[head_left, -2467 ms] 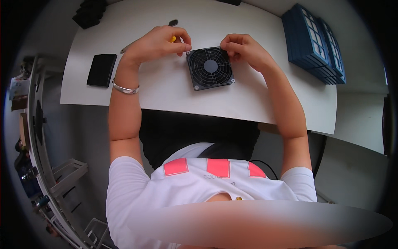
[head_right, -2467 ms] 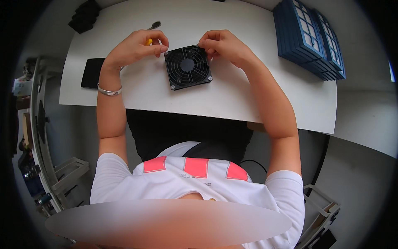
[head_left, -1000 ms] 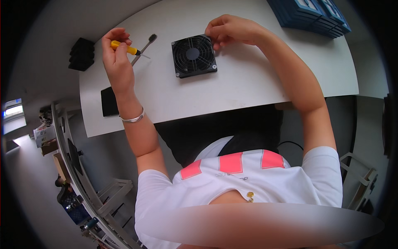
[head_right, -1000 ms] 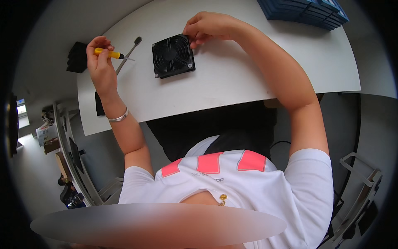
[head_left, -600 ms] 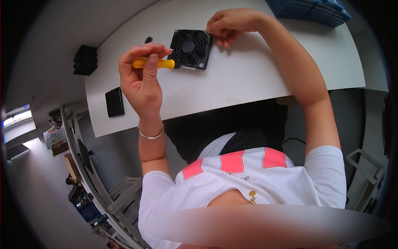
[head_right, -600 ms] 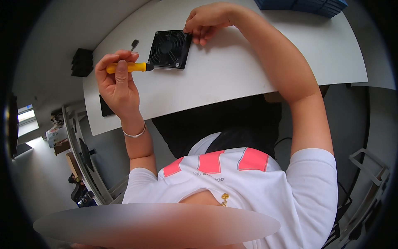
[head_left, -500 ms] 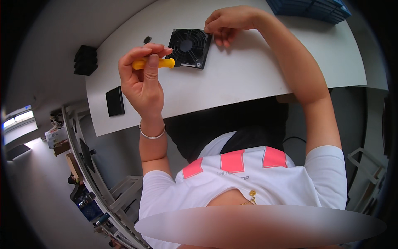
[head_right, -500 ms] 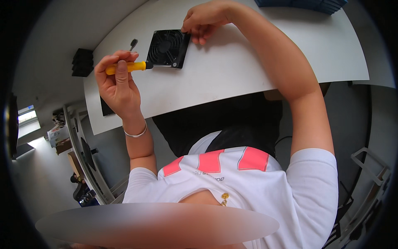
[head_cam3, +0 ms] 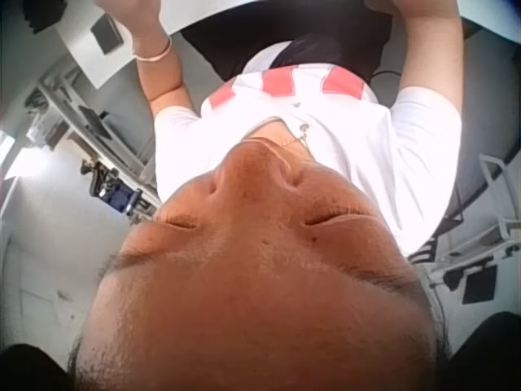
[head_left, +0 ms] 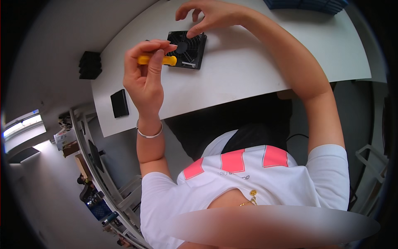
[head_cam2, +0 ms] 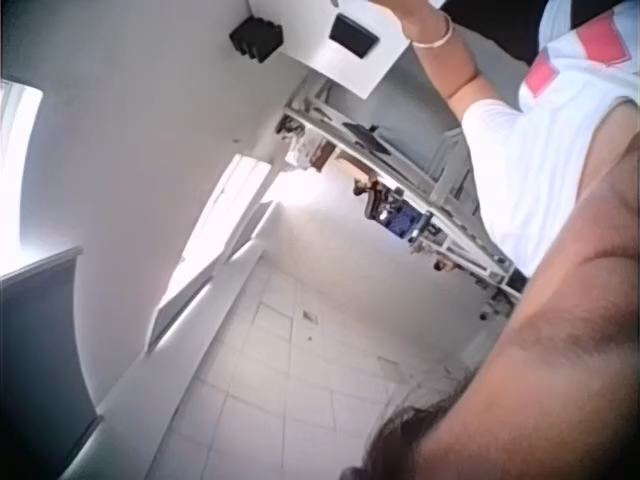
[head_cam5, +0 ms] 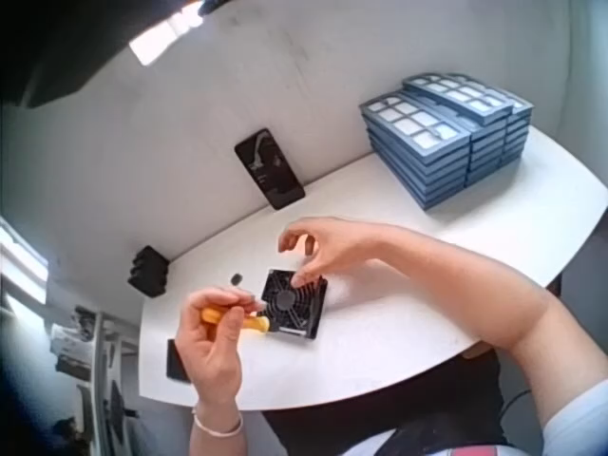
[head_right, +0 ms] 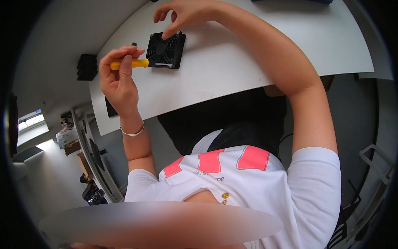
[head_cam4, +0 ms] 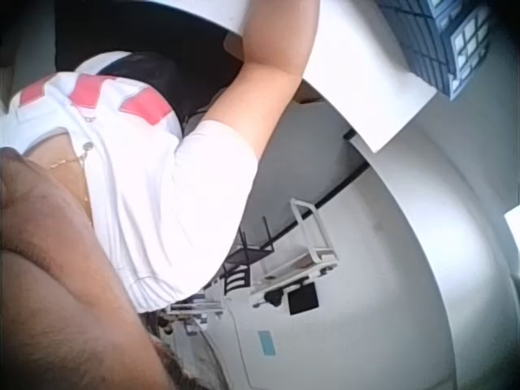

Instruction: Using a screwdriver to remove screws from a computer fan and heat sink assembly.

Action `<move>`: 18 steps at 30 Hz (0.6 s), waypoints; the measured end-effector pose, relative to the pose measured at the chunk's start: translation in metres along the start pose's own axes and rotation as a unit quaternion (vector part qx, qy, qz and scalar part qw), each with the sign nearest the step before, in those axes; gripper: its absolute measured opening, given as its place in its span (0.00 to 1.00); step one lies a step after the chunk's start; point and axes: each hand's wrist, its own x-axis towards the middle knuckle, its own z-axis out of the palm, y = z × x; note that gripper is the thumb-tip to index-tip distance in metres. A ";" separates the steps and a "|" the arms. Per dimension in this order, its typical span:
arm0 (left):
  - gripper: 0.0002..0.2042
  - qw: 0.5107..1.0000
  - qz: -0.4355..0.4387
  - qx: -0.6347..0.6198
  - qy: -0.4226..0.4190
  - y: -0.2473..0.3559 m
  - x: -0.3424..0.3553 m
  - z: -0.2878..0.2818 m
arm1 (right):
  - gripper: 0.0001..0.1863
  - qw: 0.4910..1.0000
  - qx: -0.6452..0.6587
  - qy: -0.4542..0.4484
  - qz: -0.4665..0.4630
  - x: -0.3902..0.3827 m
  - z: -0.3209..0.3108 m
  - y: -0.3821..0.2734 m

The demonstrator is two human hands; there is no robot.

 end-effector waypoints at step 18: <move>0.10 0.955 0.003 0.250 -0.161 0.041 0.015 -0.011 | 0.35 0.972 -0.204 -0.071 -0.094 -0.005 0.038 0.003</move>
